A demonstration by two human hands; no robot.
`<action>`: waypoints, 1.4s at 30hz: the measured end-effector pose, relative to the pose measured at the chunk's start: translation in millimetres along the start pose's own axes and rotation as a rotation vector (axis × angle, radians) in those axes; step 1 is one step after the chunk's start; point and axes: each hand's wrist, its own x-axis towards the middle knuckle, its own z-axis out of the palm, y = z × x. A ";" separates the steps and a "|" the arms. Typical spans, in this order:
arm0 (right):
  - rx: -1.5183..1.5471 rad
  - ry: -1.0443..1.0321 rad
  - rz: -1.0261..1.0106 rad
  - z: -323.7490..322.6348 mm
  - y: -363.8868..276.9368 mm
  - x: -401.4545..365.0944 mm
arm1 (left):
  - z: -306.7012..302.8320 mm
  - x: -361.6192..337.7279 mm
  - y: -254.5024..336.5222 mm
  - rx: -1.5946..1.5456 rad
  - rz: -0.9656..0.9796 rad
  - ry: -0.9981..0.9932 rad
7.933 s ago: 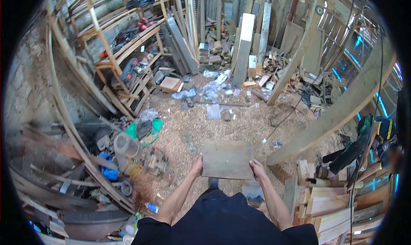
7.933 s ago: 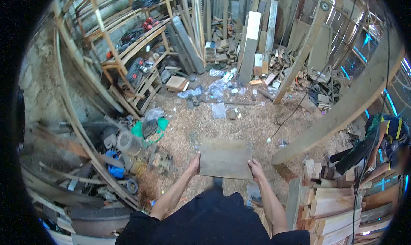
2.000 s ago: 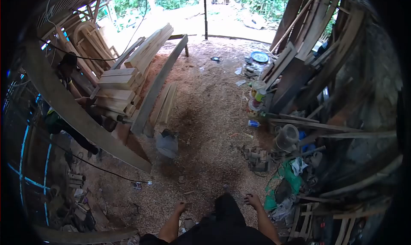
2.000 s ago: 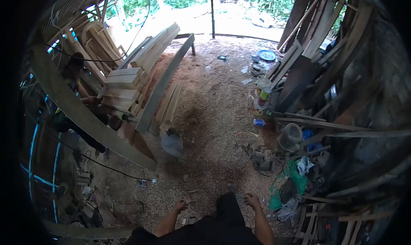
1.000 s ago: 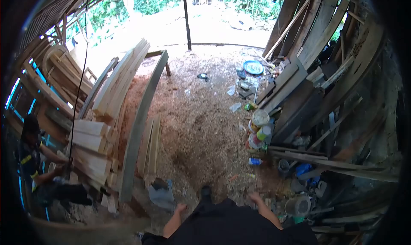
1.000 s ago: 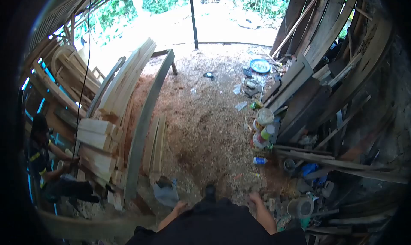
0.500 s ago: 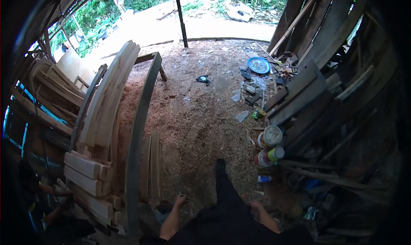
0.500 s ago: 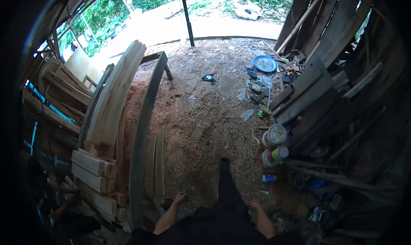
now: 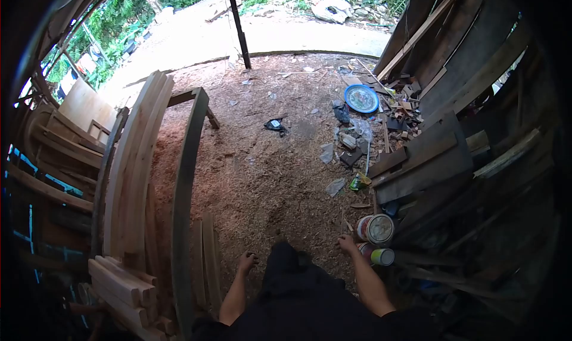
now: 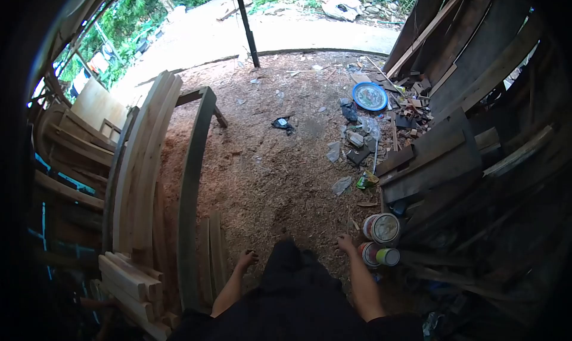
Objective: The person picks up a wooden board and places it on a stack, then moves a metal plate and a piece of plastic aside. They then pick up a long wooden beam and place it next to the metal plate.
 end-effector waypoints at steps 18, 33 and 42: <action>0.308 0.126 0.393 -45.0 -219.0 173.1 | -37.4 318.4 370.1 0.237 0.025 -0.127; 0.329 0.239 0.175 -81.3 -371.6 468.4 | 11.6 520.3 725.3 0.308 0.008 -0.308; 0.534 0.291 0.180 -178.8 -580.2 510.9 | 18.4 606.3 864.2 0.492 -0.090 -0.295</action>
